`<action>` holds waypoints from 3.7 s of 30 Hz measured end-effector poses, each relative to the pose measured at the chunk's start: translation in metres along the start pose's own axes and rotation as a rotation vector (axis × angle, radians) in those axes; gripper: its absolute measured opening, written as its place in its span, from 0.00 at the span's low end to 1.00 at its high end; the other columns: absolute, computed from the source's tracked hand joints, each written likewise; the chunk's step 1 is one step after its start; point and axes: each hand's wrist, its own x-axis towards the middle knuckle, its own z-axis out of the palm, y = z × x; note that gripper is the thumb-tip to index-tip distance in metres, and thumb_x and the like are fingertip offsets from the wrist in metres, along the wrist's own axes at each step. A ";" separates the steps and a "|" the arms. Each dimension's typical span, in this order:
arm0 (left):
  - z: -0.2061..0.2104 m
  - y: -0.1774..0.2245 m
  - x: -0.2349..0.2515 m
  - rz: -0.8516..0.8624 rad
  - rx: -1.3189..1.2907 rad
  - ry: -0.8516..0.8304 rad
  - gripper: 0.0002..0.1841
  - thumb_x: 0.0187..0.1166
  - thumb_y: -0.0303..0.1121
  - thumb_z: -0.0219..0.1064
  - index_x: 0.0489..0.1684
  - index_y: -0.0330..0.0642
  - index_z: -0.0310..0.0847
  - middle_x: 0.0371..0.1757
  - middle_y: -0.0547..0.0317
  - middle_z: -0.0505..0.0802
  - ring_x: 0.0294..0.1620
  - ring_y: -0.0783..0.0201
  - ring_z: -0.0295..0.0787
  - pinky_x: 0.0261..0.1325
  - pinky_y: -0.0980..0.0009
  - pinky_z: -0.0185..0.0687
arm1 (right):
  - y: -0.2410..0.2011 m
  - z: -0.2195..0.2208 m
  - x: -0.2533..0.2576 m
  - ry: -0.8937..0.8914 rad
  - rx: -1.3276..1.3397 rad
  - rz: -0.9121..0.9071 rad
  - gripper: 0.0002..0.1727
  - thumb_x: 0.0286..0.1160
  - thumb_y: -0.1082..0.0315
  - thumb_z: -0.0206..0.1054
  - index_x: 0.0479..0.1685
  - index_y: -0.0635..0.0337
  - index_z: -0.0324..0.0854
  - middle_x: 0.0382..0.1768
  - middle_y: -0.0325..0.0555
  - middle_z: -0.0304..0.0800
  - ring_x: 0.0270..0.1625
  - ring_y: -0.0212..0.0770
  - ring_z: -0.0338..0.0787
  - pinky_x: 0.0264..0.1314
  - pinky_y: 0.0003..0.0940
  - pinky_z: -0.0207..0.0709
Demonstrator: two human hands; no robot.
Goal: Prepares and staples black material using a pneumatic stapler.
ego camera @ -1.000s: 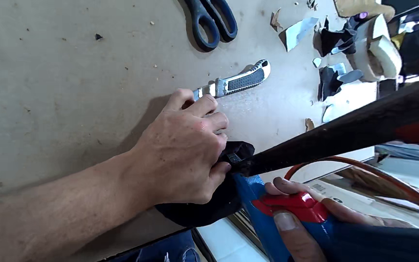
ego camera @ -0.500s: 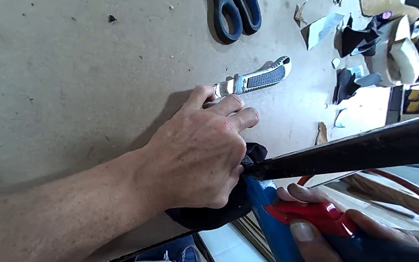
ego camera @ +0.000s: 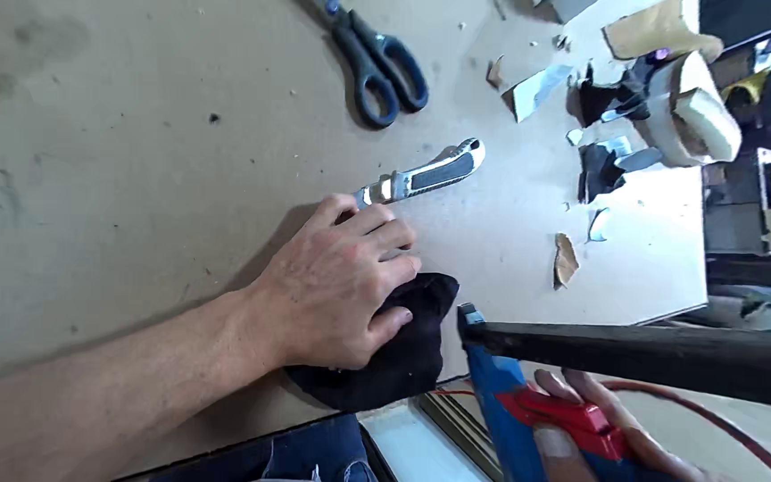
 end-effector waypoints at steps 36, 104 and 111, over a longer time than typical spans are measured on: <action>0.049 0.107 -0.069 -0.302 0.315 0.134 0.29 0.87 0.58 0.50 0.83 0.60 0.72 0.88 0.73 0.74 0.92 0.62 0.59 0.89 0.46 0.45 | -0.052 -0.071 0.192 -0.703 -0.553 0.536 0.19 0.83 0.65 0.55 0.69 0.59 0.66 0.43 0.42 0.92 0.25 0.39 0.92 0.25 0.39 0.91; 0.027 0.110 -0.039 -0.318 0.113 -0.075 0.25 0.79 0.22 0.58 0.76 0.48 0.80 0.76 0.46 0.84 0.72 0.50 0.83 0.76 0.43 0.65 | -0.085 0.094 0.235 -0.881 -0.746 1.452 0.10 0.93 0.61 0.53 0.59 0.52 0.75 0.42 0.52 0.94 0.18 0.45 0.90 0.18 0.35 0.87; 0.027 0.109 -0.041 -0.316 0.112 -0.087 0.25 0.79 0.23 0.58 0.77 0.48 0.79 0.75 0.46 0.83 0.72 0.50 0.82 0.77 0.42 0.63 | -0.078 0.092 0.237 -0.899 -0.711 1.493 0.10 0.93 0.60 0.53 0.61 0.52 0.74 0.42 0.54 0.94 0.18 0.45 0.90 0.17 0.35 0.86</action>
